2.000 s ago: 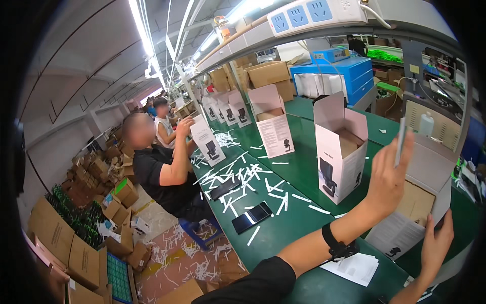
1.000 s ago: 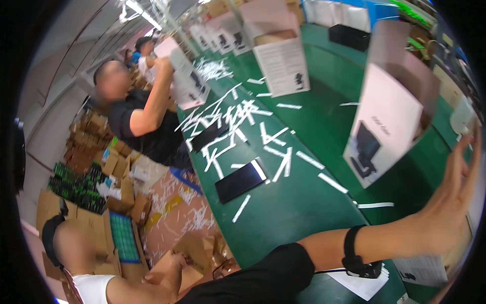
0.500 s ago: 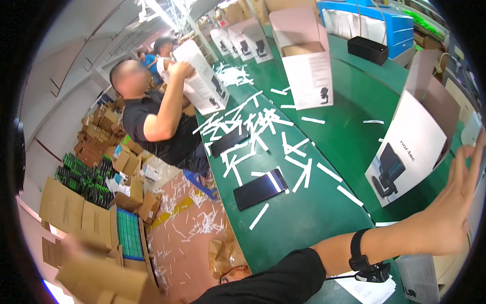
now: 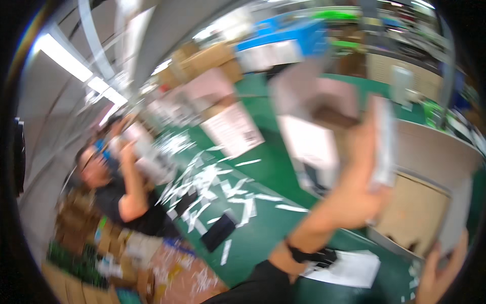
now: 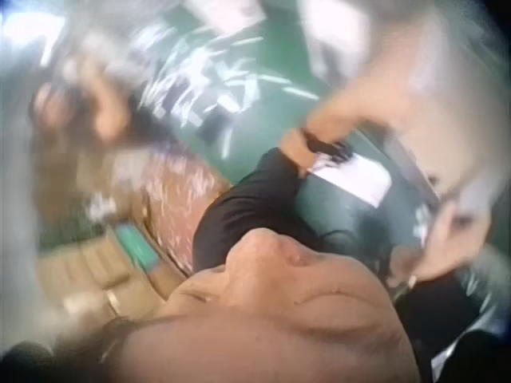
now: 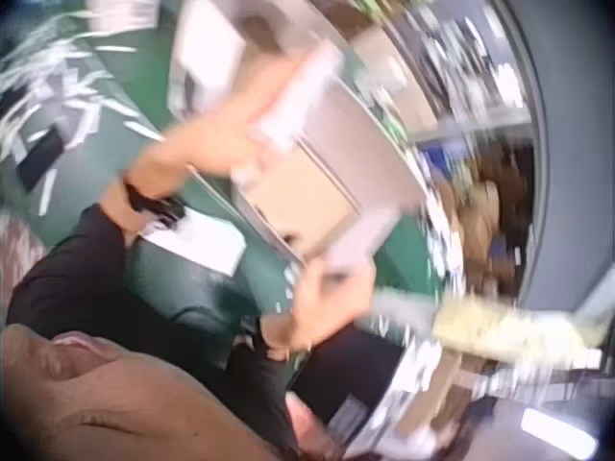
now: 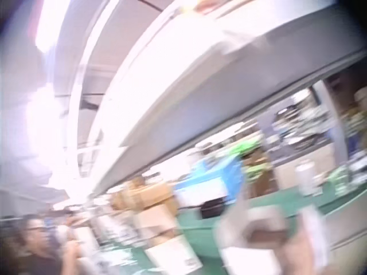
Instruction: Assemble cardboard product boxes and organize manuals at an electronics factory station.
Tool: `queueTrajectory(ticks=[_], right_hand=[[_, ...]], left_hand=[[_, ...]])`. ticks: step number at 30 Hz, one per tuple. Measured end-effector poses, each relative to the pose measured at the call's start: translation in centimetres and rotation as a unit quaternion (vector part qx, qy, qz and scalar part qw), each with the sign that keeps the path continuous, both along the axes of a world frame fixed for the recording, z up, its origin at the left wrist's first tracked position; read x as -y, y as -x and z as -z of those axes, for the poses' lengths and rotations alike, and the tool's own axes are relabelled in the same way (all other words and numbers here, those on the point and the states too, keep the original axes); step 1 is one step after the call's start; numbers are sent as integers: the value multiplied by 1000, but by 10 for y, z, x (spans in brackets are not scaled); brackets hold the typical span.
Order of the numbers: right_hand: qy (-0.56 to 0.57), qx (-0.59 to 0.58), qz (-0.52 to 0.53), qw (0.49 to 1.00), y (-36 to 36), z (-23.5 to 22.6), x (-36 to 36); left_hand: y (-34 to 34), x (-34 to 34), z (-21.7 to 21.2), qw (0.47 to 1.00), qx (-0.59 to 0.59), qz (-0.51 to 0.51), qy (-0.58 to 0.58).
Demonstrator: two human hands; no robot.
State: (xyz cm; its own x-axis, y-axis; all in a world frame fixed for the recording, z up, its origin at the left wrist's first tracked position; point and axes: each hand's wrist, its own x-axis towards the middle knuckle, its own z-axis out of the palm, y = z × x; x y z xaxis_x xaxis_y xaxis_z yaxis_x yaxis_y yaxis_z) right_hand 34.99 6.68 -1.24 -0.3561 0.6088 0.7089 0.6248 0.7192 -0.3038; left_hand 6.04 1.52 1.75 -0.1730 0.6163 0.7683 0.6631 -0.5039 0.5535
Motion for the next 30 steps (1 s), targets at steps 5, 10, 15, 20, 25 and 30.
queueTrajectory(ticks=[5,10,15,20,25,30], right_hand=[[55,-44,-51,996,43,-61,39],[82,-40,-66,994,33,-61,57],[71,-71,-30,994,21,-63,46],[80,-107,-7,991,20,-66,32],[53,-108,55,991,14,-57,9],[53,-120,72,989,11,-53,-16]], left_hand=[[21,15,-14,958,251,123,66],[3,22,-31,968,229,64,76],[-21,28,-30,980,188,-13,67],[-37,39,-23,990,87,-105,-39],[-52,27,-18,998,-34,-38,45],[-61,-13,2,995,-92,-25,41]])
